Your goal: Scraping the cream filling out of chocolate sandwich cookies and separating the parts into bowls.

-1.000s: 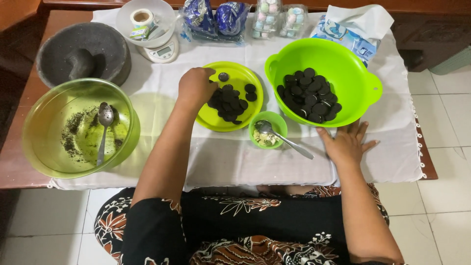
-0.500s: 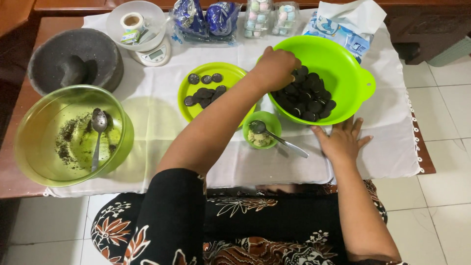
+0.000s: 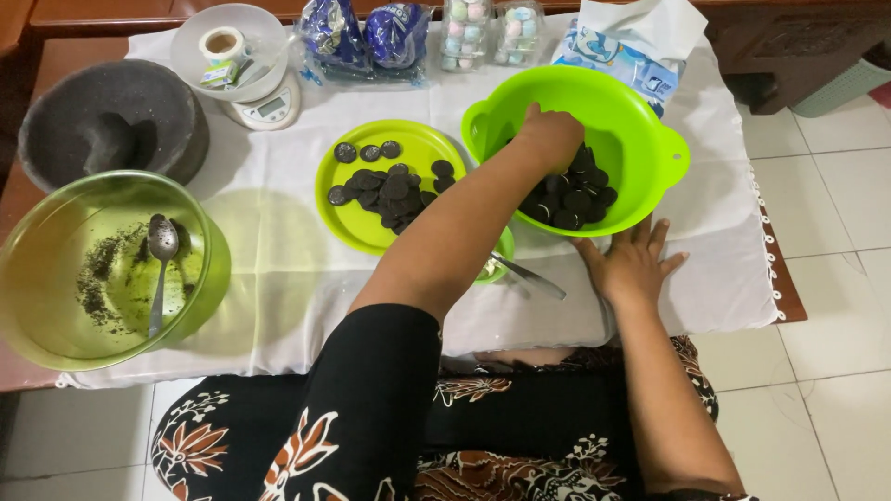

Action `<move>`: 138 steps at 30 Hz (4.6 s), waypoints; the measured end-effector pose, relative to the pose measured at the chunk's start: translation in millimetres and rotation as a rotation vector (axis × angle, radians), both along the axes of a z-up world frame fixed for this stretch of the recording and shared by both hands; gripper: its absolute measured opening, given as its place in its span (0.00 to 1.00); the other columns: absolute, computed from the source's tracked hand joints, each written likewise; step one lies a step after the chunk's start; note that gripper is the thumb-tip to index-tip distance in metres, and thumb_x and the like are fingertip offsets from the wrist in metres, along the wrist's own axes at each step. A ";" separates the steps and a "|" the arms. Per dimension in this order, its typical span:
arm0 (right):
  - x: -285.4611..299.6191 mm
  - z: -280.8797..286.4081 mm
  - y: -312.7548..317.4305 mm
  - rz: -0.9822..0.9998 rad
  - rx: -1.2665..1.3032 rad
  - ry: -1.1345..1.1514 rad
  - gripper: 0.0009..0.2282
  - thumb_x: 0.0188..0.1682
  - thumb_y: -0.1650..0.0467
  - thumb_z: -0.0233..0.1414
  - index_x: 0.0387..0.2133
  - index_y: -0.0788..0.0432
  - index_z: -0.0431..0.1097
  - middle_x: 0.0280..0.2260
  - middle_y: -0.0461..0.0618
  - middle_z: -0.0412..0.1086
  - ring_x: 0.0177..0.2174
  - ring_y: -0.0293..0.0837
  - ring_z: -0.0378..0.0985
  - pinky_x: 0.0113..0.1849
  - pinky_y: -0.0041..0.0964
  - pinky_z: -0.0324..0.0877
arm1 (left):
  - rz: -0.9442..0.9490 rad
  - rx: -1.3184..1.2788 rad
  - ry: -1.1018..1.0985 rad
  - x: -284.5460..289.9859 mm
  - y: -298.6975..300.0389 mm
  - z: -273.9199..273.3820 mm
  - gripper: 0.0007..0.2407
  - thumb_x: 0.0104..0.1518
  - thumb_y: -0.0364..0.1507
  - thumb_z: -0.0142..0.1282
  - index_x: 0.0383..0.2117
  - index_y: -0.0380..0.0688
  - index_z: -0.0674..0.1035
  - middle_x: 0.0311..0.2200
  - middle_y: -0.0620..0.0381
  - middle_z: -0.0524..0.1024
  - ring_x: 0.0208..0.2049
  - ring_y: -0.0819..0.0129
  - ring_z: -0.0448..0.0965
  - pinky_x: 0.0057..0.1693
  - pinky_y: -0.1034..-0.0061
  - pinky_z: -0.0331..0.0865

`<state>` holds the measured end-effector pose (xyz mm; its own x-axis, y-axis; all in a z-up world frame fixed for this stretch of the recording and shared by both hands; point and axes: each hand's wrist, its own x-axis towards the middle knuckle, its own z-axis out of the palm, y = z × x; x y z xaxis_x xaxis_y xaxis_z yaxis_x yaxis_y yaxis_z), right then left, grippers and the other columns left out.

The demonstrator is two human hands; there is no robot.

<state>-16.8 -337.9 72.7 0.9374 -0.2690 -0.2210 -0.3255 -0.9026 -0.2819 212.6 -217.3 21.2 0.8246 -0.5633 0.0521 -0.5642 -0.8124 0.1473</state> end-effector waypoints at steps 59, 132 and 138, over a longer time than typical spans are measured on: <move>28.4 -111.9 -81.3 -0.083 0.526 -0.984 0.14 0.50 0.82 0.40 0.32 0.58 0.74 0.18 0.51 0.64 0.21 0.45 0.66 0.31 0.34 0.65 | 0.043 -2.408 0.602 -149.4 242.7 -13.0 0.16 0.53 0.26 0.65 0.48 0.41 0.78 0.43 0.41 0.83 0.38 0.58 0.87 0.44 0.66 0.84; -42.4 24.1 80.0 0.703 -0.368 -0.111 0.16 0.51 0.67 0.51 0.53 0.52 0.66 0.38 0.50 0.71 0.33 0.57 0.83 0.35 0.50 0.80 | -0.016 -2.196 0.692 -157.0 229.6 -15.2 0.17 0.52 0.20 0.65 0.50 0.34 0.78 0.41 0.40 0.82 0.40 0.54 0.86 0.45 0.68 0.84; -53.6 43.8 78.5 0.712 -0.168 -0.108 0.16 0.55 0.71 0.43 0.56 0.52 0.65 0.38 0.55 0.72 0.38 0.61 0.82 0.40 0.54 0.78 | -0.048 -2.169 0.709 -164.0 227.6 -5.3 0.18 0.51 0.19 0.66 0.50 0.34 0.78 0.40 0.41 0.82 0.40 0.52 0.86 0.45 0.66 0.84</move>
<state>-70.4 -259.4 116.5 0.9118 0.3907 -0.1266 0.3771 -0.9185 -0.1187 48.6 10.3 15.8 0.9724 -0.1005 0.2107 -0.0509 0.7896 0.6115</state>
